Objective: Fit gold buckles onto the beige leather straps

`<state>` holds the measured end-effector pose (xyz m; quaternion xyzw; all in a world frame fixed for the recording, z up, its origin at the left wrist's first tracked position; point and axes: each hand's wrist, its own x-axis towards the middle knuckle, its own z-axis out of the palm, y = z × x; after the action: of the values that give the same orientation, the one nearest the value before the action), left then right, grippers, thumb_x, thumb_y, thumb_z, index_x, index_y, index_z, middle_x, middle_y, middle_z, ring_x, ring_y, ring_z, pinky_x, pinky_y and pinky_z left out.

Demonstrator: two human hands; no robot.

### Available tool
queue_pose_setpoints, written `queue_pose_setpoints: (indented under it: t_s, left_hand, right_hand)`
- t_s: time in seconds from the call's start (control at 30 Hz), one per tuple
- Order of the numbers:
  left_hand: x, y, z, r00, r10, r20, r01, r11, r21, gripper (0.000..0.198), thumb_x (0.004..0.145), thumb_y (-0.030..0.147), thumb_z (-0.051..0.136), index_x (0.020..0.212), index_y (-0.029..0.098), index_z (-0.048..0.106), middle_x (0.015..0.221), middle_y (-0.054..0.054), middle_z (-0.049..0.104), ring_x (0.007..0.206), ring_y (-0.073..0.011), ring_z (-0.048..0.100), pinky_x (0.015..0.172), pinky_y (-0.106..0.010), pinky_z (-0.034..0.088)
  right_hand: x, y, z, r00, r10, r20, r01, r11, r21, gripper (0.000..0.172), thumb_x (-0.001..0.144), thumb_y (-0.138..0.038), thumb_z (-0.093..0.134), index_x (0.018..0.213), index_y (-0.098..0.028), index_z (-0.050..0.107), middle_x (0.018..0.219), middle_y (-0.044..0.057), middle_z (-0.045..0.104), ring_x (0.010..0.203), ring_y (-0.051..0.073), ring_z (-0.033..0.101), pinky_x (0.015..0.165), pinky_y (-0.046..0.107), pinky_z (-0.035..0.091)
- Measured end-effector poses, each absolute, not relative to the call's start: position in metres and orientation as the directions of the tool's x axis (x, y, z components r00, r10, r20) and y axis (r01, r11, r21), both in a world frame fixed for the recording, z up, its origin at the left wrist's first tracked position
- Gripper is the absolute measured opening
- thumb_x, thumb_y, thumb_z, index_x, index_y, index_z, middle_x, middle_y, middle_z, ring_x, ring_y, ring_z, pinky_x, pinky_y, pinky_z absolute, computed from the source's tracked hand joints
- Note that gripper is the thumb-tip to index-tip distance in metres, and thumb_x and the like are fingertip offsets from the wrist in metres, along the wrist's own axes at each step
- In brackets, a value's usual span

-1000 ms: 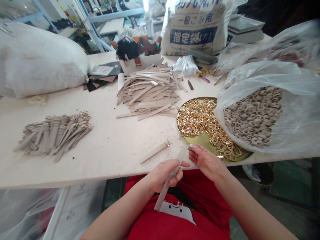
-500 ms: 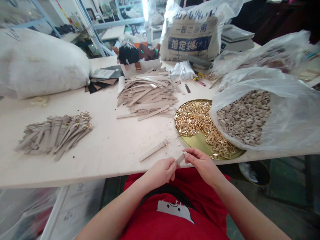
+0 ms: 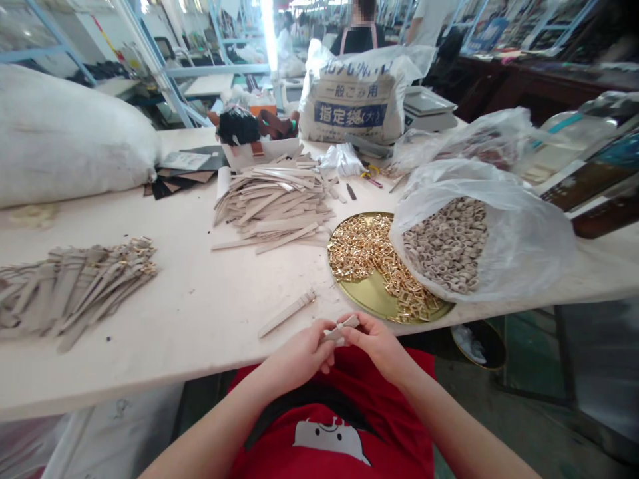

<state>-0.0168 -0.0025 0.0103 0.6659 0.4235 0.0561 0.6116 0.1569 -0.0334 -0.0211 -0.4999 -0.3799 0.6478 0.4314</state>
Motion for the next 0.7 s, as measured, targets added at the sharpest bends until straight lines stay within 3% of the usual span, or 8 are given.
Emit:
queue_pose_setpoints:
  t_s: [0.1, 0.27, 0.37, 0.4, 0.47, 0.53, 0.57, 0.7]
  left_hand:
    - [-0.015, -0.003, 0.009, 0.598, 0.660, -0.455, 0.475, 0.166, 0.864, 0.051, 0.086, 0.037, 0.033, 0.133, 0.018, 0.028, 0.060, 0.004, 0.050, 0.050, -0.0099, 0.046, 0.049, -0.021, 0.036]
    - [-0.005, 0.006, 0.004, 0.546, 0.749, -0.374, 0.313, 0.231, 0.921, 0.050, 0.084, 0.044, 0.038, 0.125, 0.015, 0.040, 0.053, 0.005, 0.041, 0.047, -0.0087, 0.036, 0.046, -0.020, 0.029]
    - [-0.002, 0.015, 0.000, 0.523, 0.766, -0.375, 0.243, 0.287, 0.927, 0.039, 0.082, 0.046, 0.041, 0.105, 0.015, 0.052, 0.049, 0.007, 0.037, 0.042, -0.0070, 0.030, 0.040, -0.019, 0.025]
    - [-0.001, 0.018, -0.001, 0.506, 0.765, -0.399, 0.232, 0.324, 0.917, 0.037, 0.082, 0.046, 0.041, 0.099, 0.015, 0.053, 0.047, 0.008, 0.033, 0.040, -0.0064, 0.027, 0.038, -0.018, 0.022]
    - [0.000, 0.023, -0.003, 0.463, 0.762, -0.453, 0.207, 0.404, 0.891, 0.035, 0.082, 0.047, 0.038, 0.090, 0.016, 0.050, 0.042, 0.010, 0.027, 0.036, -0.0055, 0.022, 0.035, -0.017, 0.017]
    - [0.001, 0.026, -0.005, 0.429, 0.766, -0.479, 0.180, 0.447, 0.876, 0.032, 0.082, 0.047, 0.036, 0.087, 0.017, 0.046, 0.041, 0.011, 0.027, 0.034, -0.0052, 0.020, 0.034, -0.016, 0.016]
    - [0.001, 0.026, -0.005, 0.425, 0.768, -0.479, 0.176, 0.449, 0.876, 0.031, 0.083, 0.046, 0.035, 0.085, 0.017, 0.045, 0.041, 0.011, 0.029, 0.033, -0.0052, 0.021, 0.034, -0.016, 0.017]
    - [0.000, 0.023, -0.005, 0.431, 0.775, -0.462, 0.203, 0.416, 0.886, 0.025, 0.084, 0.038, 0.034, 0.082, 0.016, 0.045, 0.046, 0.008, 0.040, 0.036, -0.0053, 0.035, 0.039, -0.017, 0.028]
  right_hand:
    - [0.153, -0.029, -0.025, -0.033, 0.945, -0.325, -0.187, -0.326, -0.927, 0.020, 0.068, -0.034, 0.066, 0.082, -0.021, 0.059, 0.065, -0.004, 0.054, 0.062, 0.012, 0.048, 0.064, 0.027, 0.040]
    - [0.153, -0.020, -0.035, -0.091, 0.952, -0.291, -0.231, -0.304, -0.924, 0.038, 0.069, -0.033, 0.066, 0.103, -0.026, 0.049, 0.074, -0.004, 0.057, 0.067, 0.014, 0.053, 0.064, 0.028, 0.042]
    - [0.175, 0.002, -0.034, -0.061, 0.989, -0.136, 0.128, -0.127, -0.984, 0.035, 0.077, -0.032, 0.058, 0.110, -0.026, 0.049, 0.087, 0.002, 0.059, 0.078, 0.018, 0.055, 0.071, 0.031, 0.042]
    - [0.184, 0.013, -0.033, -0.033, 0.998, -0.057, 0.347, -0.042, -0.937, 0.027, 0.080, -0.030, 0.054, 0.106, -0.025, 0.053, 0.089, 0.004, 0.059, 0.081, 0.019, 0.054, 0.073, 0.032, 0.041]
    - [0.200, 0.037, -0.031, -0.029, 0.998, 0.050, 0.770, 0.054, -0.636, 0.018, 0.084, -0.023, 0.045, 0.096, -0.022, 0.059, 0.092, 0.008, 0.057, 0.086, 0.021, 0.053, 0.077, 0.033, 0.038]
    - [0.210, 0.058, -0.031, -0.095, 0.995, 0.030, 0.945, 0.100, -0.311, 0.021, 0.084, -0.013, 0.041, 0.091, -0.018, 0.060, 0.091, 0.010, 0.057, 0.086, 0.022, 0.053, 0.076, 0.033, 0.036]
    - [0.212, 0.066, -0.031, -0.126, 0.992, 0.001, 0.967, 0.123, -0.225, 0.021, 0.083, -0.010, 0.041, 0.089, -0.017, 0.060, 0.089, 0.011, 0.057, 0.085, 0.022, 0.053, 0.075, 0.032, 0.036]
    - [0.217, 0.077, -0.034, -0.154, 0.988, -0.006, 0.954, 0.148, -0.262, 0.016, 0.081, -0.009, 0.044, 0.079, -0.017, 0.057, 0.084, 0.010, 0.058, 0.082, 0.021, 0.053, 0.073, 0.029, 0.035]
